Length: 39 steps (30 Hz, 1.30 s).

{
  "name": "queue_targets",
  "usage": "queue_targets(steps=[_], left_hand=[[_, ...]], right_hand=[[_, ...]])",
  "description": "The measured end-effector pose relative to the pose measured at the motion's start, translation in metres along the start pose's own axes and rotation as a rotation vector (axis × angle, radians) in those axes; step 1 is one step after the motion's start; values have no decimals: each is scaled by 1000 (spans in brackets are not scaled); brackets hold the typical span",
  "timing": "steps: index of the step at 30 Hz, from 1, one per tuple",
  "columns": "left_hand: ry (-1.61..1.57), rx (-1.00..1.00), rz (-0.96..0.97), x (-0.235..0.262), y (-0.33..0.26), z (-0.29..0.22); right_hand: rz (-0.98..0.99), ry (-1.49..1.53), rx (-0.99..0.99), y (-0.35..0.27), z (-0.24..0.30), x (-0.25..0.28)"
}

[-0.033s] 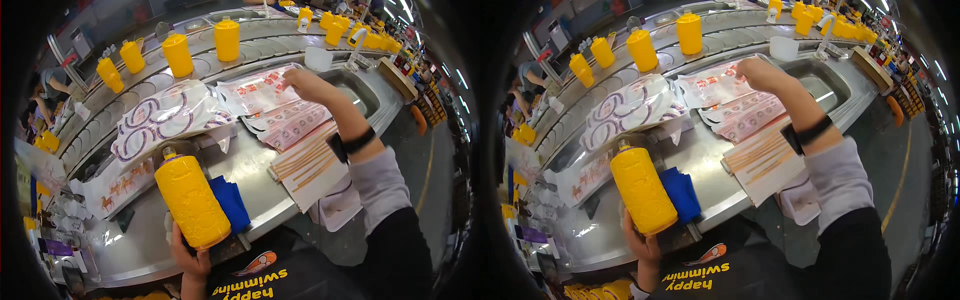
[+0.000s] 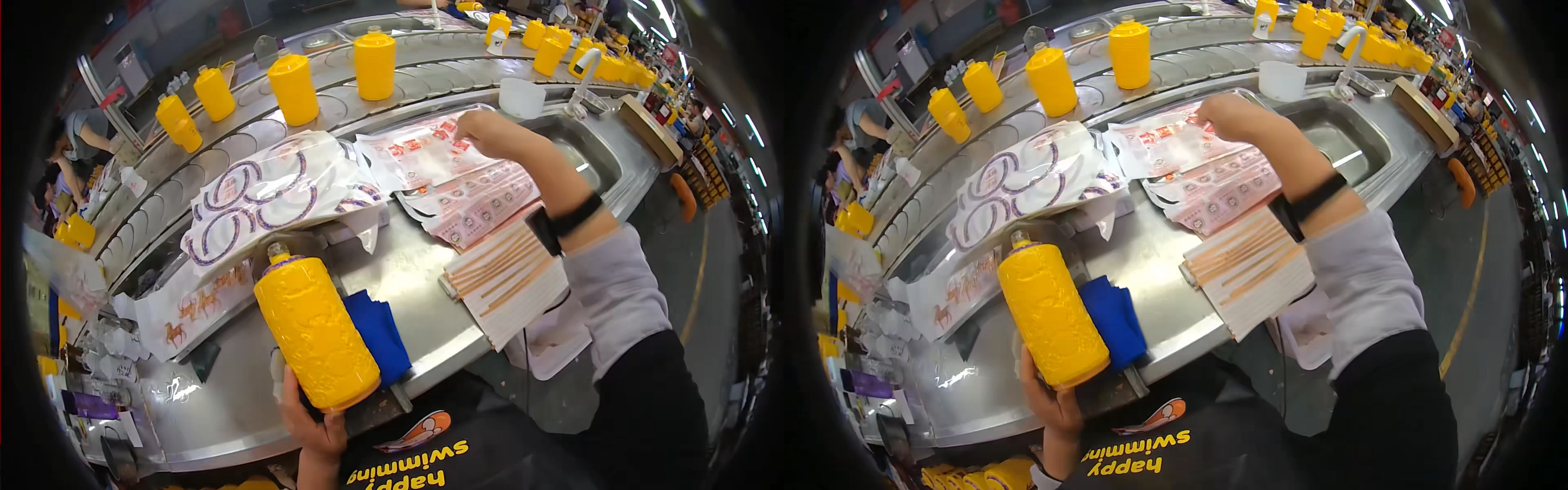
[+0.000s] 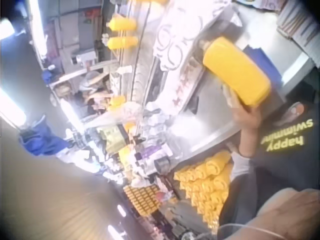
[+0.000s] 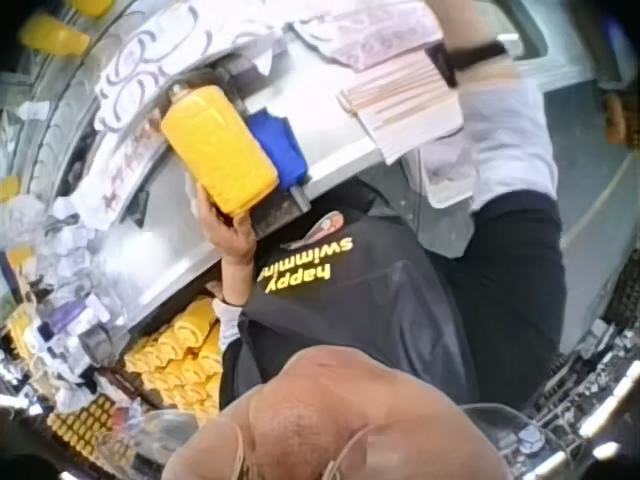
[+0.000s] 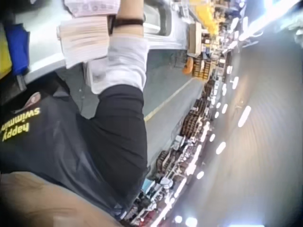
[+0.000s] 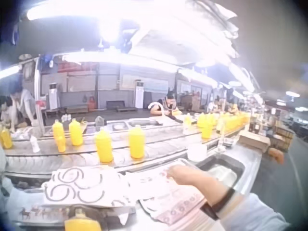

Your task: Applying labels and decorative stickers to yellow textured bottles on a factory production line.

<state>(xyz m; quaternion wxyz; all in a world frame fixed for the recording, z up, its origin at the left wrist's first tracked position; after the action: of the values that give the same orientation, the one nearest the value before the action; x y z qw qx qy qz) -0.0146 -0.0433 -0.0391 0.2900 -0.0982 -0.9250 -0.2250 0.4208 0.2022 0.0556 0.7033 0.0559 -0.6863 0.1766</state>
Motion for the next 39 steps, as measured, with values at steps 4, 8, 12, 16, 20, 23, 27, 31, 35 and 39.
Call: queue_targets(steps=[4, 8, 12, 16, 20, 23, 27, 31, 35, 39], left_hand=[[-2, 18, 50, 3, -7, -1], [-23, -7, 76, 1, -13, 6], [-97, -12, 64, -3, -16, 13], [-141, -7, 40, -2, -17, 16], [-162, -29, 80, 0, -8, 8], [-149, -41, 137, -1, -10, 11], [12, -37, -12, 1, -5, 9], [-21, -32, 7, 7, 7, -10], [40, -130, 17, 39, 36, -48], [93, -126, -6, 67, 75, -75]], right_hand=[[213, -40, -142, 86, -10, -27], [256, -115, -136, 129, -33, -61], [175, -70, -207, 142, -49, -81], [132, -43, -180, 145, -53, -87], [22, -15, -177, 145, -52, -85], [18, -31, -73, 137, -39, -70], [-152, -29, 114, 116, -2, -32], [-124, -27, 264, 57, 62, 28], [-56, -4, 347, 3, 142, 70], [-122, -36, 508, -47, 214, 99]])
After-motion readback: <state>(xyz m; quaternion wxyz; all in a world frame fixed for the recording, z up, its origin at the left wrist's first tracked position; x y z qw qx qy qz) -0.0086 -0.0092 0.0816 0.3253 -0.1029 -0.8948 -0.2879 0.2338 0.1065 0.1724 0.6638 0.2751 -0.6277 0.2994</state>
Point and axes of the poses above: each hand's wrist, its own y-axis towards the middle knuckle, its own x-axis out of the back of the hand, z = x × y, the point moved 4 cm from there along y, towards the middle knuckle, and after that the axes turned 11 degrees about z, right-handed, at the moved point
